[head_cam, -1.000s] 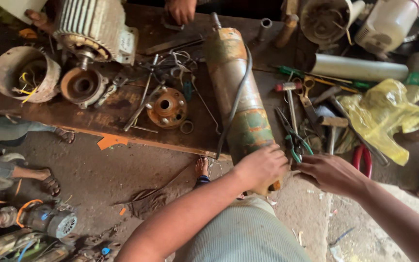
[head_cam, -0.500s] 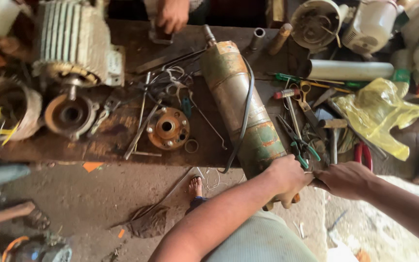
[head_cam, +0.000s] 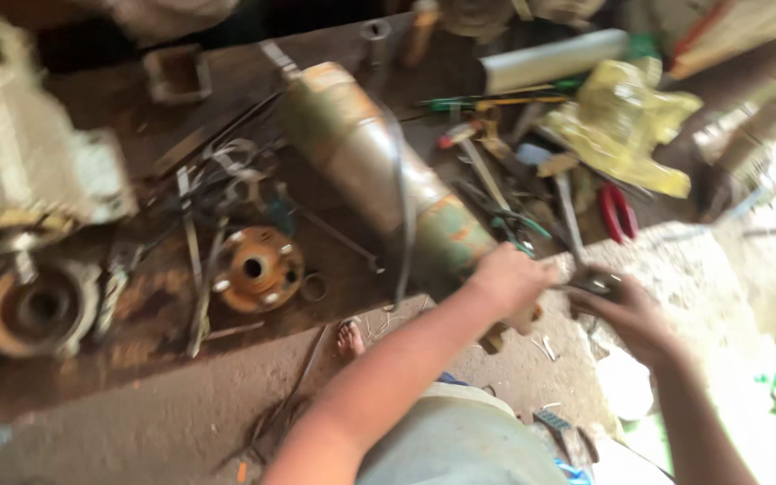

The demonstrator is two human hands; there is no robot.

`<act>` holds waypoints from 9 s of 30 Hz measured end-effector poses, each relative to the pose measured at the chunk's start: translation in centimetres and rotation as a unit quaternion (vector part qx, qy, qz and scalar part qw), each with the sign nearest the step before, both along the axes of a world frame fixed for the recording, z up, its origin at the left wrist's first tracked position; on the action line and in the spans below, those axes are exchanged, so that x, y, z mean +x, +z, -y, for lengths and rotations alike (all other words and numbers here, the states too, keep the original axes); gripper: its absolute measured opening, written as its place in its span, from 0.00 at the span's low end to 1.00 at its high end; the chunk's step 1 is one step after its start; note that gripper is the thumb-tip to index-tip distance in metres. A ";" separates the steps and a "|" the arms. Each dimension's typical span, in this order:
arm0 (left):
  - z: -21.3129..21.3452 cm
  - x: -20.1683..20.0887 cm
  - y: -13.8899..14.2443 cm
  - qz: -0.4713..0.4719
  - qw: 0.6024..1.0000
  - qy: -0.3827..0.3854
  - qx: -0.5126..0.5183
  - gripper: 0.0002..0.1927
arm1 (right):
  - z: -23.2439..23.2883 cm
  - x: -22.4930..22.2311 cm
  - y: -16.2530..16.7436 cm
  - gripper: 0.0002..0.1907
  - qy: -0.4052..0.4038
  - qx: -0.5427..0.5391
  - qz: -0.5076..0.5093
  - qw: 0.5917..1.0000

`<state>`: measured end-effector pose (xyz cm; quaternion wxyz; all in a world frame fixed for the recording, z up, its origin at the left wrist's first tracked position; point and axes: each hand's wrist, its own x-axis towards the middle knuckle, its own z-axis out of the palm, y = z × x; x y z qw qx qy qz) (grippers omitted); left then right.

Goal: The person repairs a rusty cylindrical submersible pump on a cluttered workbench. They hold the pump steady while loosening its end bolts with a wrench, strike the housing with a hammer, reposition and rotate the pump body, and continue working on the flanged end with the wrench while another person briefly assists.

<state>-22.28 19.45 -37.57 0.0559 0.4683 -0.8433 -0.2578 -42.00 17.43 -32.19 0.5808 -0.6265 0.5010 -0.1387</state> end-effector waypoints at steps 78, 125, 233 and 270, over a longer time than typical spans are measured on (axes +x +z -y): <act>-6.0 2.7 2.7 0.020 0.979 0.098 -0.175 0.41 | -2.3 0.3 -9.9 0.22 -0.220 -0.026 0.177 0.959; -6.2 2.8 2.1 0.040 0.979 0.104 -0.168 0.44 | 0.9 1.2 -15.2 0.17 -0.249 0.465 0.298 0.796; -18.0 -2.7 -14.9 -0.781 0.309 0.440 0.319 0.20 | -4.5 1.7 -9.3 0.18 -0.047 0.056 0.007 0.997; -21.2 3.9 -11.5 -0.687 0.354 0.563 0.294 0.09 | -3.1 1.3 -10.1 0.16 -0.031 0.009 0.051 0.998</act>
